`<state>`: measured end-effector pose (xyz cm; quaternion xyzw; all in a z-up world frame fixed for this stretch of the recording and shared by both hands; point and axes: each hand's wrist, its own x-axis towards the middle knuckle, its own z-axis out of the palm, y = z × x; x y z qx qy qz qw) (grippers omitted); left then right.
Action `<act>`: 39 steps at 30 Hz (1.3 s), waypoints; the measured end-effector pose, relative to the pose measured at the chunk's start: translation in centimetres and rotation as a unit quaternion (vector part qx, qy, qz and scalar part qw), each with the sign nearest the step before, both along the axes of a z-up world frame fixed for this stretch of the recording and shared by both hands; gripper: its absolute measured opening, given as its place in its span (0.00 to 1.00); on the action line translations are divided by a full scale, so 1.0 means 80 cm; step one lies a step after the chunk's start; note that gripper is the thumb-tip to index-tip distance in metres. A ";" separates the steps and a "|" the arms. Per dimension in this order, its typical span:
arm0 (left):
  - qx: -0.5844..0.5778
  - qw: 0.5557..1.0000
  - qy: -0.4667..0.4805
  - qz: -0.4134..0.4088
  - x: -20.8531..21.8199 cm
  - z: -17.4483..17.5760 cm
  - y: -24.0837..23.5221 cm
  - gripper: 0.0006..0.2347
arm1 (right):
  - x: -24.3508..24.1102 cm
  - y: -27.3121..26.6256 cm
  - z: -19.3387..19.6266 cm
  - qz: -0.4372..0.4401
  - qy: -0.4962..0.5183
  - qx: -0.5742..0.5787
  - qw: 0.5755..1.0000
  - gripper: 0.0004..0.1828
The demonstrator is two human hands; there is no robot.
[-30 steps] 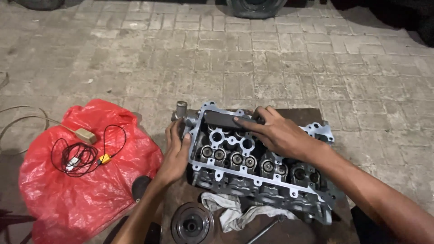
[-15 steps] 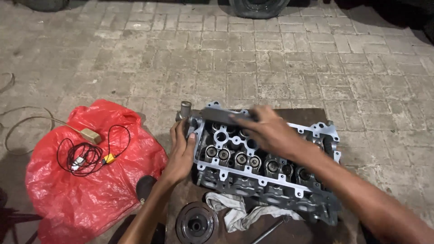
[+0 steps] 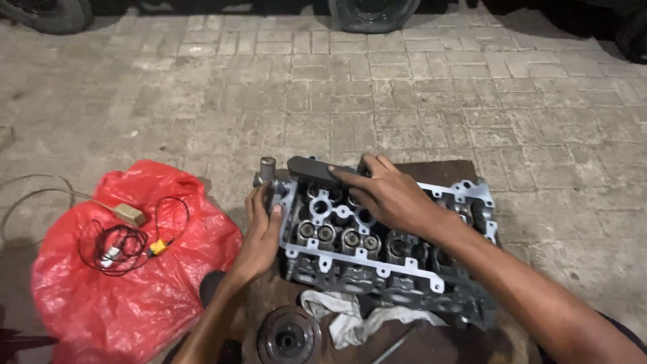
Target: The person scrubs the surface of a cylinder head with a wire brush and wipes it with a cloth. The person holds the cylinder head steady with one hand while scrubbing and wiping with the other.
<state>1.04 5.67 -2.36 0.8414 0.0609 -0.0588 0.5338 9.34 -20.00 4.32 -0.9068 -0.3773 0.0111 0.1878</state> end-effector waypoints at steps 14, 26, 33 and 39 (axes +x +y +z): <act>0.002 1.000 0.014 0.002 -0.001 0.016 -0.004 0.27 | 0.007 -0.112 0.040 -0.052 0.109 0.026 0.992 0.24; 0.053 0.996 -0.006 0.071 0.001 0.032 -0.024 0.34 | 0.009 -0.074 0.002 0.008 0.168 -0.061 0.984 0.30; 0.100 0.992 -0.037 0.061 0.007 0.024 -0.037 0.38 | 0.002 -0.151 -0.014 0.017 0.085 -0.062 0.994 0.29; 0.077 0.995 0.006 0.069 0.009 0.017 -0.037 0.35 | -0.006 -0.053 0.039 -0.039 0.215 -0.096 0.971 0.29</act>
